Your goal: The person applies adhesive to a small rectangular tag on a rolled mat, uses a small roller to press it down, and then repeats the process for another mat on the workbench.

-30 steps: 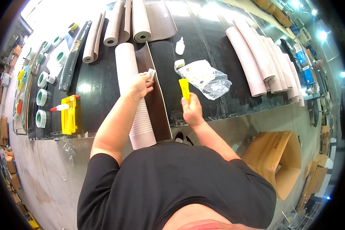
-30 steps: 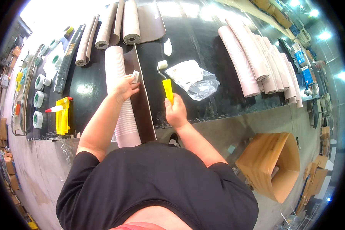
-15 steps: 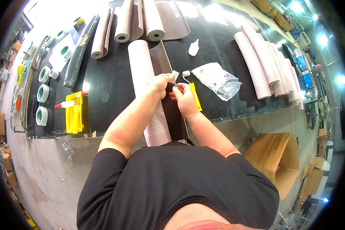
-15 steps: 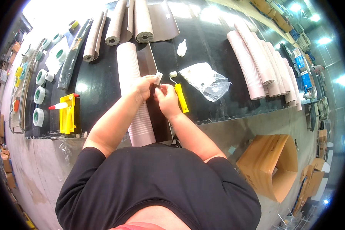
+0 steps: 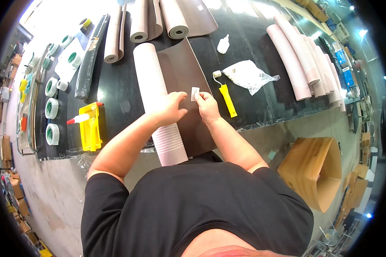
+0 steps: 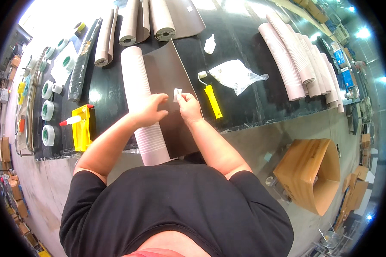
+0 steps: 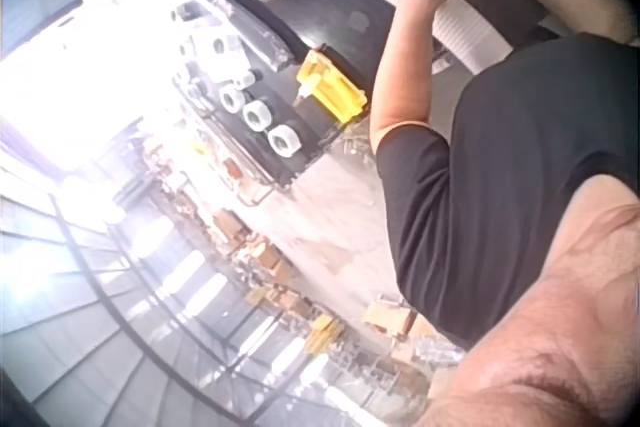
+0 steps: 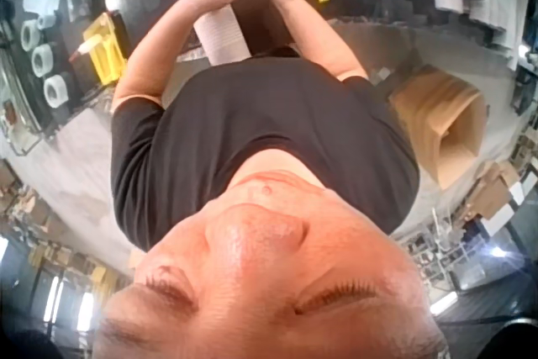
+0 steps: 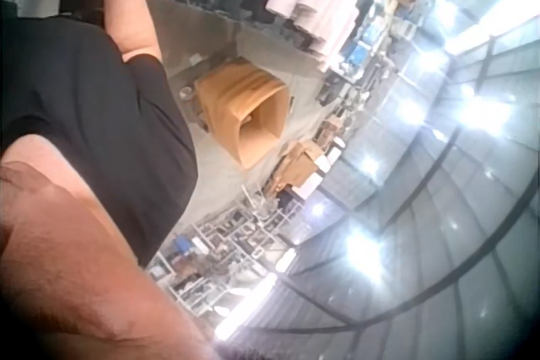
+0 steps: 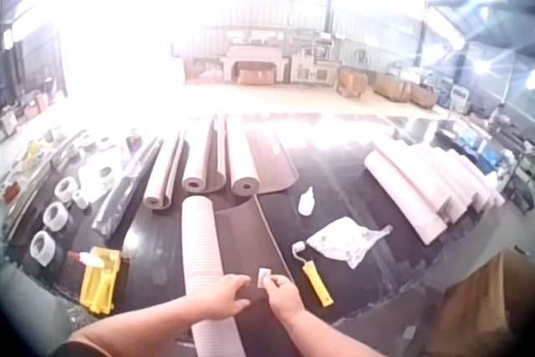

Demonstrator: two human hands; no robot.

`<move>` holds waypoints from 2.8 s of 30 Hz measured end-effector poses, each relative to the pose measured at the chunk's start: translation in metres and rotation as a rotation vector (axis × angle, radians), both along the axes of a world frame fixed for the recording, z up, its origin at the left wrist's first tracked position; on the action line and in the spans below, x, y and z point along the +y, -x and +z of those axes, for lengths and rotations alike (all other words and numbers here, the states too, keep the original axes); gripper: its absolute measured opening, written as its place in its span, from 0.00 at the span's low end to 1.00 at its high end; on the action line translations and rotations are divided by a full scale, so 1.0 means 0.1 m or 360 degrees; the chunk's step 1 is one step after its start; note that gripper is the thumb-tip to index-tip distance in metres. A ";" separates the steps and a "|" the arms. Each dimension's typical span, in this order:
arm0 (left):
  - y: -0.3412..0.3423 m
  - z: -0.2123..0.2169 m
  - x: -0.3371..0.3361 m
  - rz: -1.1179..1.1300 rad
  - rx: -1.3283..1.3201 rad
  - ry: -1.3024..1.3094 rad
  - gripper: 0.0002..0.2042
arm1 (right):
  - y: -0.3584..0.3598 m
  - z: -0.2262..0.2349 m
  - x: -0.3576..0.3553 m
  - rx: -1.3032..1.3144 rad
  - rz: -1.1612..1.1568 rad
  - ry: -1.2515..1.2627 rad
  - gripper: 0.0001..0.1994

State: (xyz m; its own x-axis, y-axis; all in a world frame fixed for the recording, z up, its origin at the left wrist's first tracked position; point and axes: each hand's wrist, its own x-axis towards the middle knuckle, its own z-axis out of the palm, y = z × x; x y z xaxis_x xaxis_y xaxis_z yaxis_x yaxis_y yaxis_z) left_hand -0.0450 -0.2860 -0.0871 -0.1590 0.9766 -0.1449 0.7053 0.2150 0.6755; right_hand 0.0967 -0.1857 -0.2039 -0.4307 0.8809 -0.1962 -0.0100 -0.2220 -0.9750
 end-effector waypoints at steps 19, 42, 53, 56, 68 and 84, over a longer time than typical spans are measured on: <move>0.06 -0.64 0.93 0.0430 -0.0701 0.0343 0.07 | 0.01 0.36 1.68 -0.0068 -0.0612 -0.0635 0.32; 0.41 -0.77 1.46 0.0528 -0.1240 0.0552 0.07 | -0.28 0.78 0.66 0.1332 0.0566 0.0858 0.22; 0.51 -0.83 1.62 0.0417 -0.1188 0.0626 0.06 | -0.59 -0.01 0.20 0.1298 0.0320 0.1317 0.17; 0.56 -0.90 1.64 0.0410 -0.1309 0.0638 0.05 | -0.54 0.01 0.25 0.1293 0.0286 0.1441 0.17; 0.55 -0.84 1.70 0.0385 -0.1128 0.0607 0.06 | -0.29 0.13 0.63 0.1677 0.0196 0.1265 0.17; 0.56 -0.85 1.69 0.0394 -0.1252 0.0642 0.06 | -0.19 0.02 0.63 0.0806 0.0065 0.0472 0.11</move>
